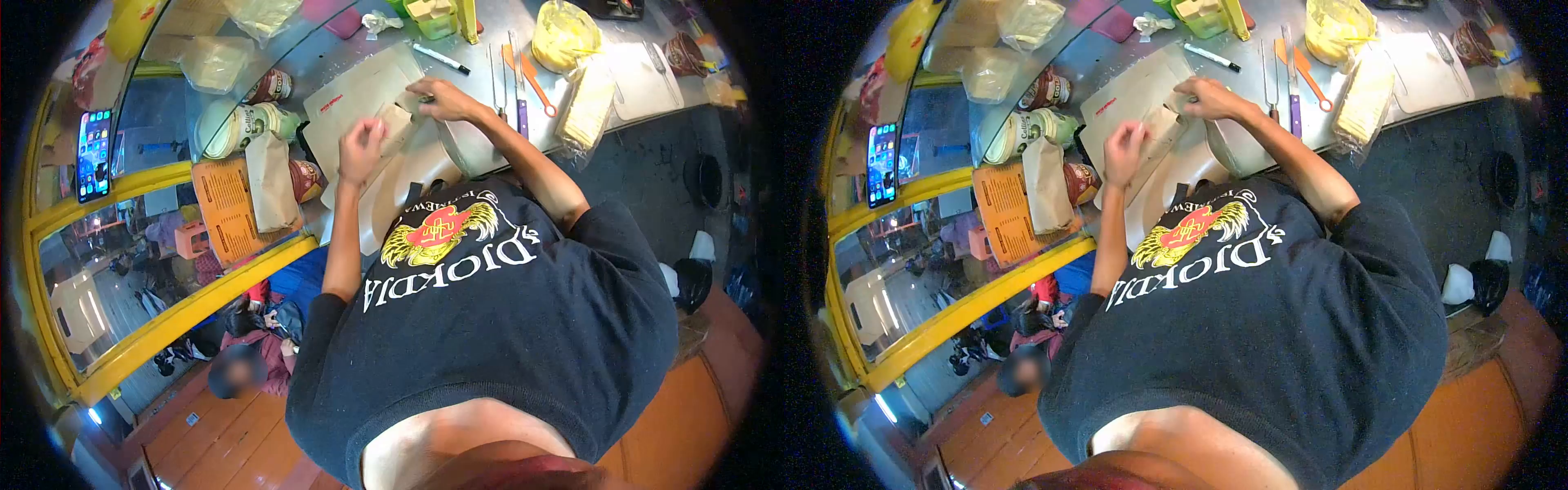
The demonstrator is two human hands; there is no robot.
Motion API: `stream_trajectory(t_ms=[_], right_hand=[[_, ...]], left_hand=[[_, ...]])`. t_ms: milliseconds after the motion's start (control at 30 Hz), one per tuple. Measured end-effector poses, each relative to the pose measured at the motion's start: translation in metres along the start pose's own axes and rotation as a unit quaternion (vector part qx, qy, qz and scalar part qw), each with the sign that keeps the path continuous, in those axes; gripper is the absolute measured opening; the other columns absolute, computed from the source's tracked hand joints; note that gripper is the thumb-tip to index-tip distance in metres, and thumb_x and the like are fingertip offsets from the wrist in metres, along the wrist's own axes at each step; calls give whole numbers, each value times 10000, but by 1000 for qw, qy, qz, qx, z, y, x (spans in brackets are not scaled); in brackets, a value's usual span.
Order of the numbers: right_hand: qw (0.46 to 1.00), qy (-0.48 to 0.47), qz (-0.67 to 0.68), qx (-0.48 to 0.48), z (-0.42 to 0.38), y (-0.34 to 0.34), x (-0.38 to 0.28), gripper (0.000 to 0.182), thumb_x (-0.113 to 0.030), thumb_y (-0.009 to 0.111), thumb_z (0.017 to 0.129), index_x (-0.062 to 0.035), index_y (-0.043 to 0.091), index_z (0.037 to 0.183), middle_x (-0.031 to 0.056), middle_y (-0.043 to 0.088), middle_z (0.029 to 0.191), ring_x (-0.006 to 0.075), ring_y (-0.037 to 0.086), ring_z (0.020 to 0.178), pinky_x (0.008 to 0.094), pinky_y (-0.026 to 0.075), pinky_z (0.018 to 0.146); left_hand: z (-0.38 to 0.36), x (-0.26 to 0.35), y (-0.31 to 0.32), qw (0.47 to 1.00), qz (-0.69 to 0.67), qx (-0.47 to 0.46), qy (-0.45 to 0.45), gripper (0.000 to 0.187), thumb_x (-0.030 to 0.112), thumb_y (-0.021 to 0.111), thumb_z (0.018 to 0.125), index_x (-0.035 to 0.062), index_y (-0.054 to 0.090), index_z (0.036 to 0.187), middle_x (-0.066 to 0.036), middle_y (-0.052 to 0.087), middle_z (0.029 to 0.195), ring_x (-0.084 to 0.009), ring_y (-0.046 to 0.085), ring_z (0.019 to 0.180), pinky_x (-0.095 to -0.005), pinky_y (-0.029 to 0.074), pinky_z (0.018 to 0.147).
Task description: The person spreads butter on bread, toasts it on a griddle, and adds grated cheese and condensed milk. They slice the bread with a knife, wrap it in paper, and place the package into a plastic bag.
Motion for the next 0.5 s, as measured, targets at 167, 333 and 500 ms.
stream_trajectory(t_ms=[167,333,500], right_hand=[[957,35,283,-59,40,46,-22,437,-337,597,919,-61,614,1257,137,644,1214,233,624,1049,349,482,938],[974,81,211,6,-2,58,-9,341,-305,593,941,-38,671,1138,134,696,826,165,658,656,325,521,543],[987,28,142,-63,-70,43,-70,427,-295,631,916,6,614,1219,217,678,1053,322,676,871,387,537,802]], left_hand=[[-126,-60,-2,976,-133,-33,-169,274,198,540,1010,-27,667,1098,-56,696,1038,-113,634,955,-253,500,857],[-146,-115,-36,961,-104,112,-230,393,273,538,1012,-39,606,1241,-114,635,1253,-165,579,1164,-294,455,980],[-62,-136,-48,963,-94,162,-196,565,406,566,979,-70,553,1282,-105,610,1264,-174,547,1184,-283,407,1017]])
Point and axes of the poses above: each hand's wrist, its own z-axis towards the middle knuckle, its own y-axis out of the palm, x = y × z, the point moved 7 cm from there along z, towards the middle knuckle
